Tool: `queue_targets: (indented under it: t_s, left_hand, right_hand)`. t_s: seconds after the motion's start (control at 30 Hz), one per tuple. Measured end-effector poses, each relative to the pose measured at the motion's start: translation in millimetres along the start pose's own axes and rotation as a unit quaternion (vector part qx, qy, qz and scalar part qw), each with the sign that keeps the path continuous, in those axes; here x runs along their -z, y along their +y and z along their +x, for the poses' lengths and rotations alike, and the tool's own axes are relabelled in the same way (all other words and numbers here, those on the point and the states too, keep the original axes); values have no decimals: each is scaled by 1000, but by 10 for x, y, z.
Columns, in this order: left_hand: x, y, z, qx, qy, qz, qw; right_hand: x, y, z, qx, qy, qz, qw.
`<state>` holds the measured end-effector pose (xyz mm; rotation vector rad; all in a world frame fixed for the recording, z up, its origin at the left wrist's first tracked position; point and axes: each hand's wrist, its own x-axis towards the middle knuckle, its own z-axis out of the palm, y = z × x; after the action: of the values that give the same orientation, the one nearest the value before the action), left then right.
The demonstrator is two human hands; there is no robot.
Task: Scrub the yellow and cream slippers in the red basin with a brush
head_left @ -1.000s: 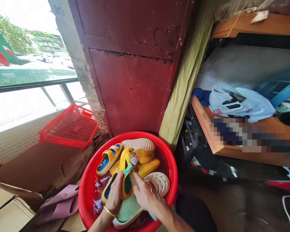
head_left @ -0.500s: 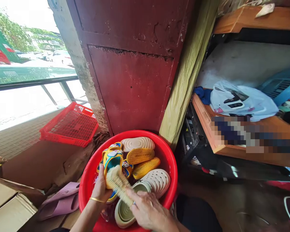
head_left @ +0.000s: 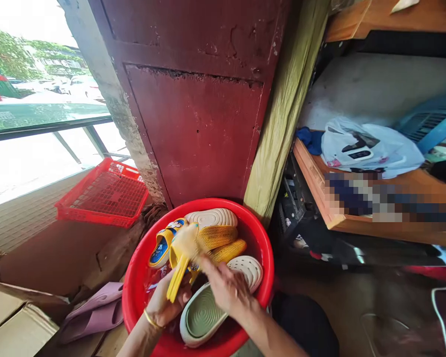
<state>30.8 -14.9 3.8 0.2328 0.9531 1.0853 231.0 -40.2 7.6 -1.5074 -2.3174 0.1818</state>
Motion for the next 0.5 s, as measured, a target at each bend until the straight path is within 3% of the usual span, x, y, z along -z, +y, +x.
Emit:
queue_targets:
  t_s: [0.07,0.13,0.27,0.4,0.5]
  left_hand:
    - [5,-2,-29,13,-9,24,1000]
    - [-9,33,-15,11,-4,70,997]
    - [-28,183,171,-98,69,192,974]
    - [132,400,479,-228,127,306,915]
    - [341,557,668,-260,149,444,844]
  right_hand:
    - [29,205,111,-87,18,25,996]
    - [51,413,174,-132,40,56,989]
    - [93,669,126,-186,41,75,979]
    - [158,692,-21,-185,-37,95,977]
    - [137,574,-111,-149,-84,102,980]
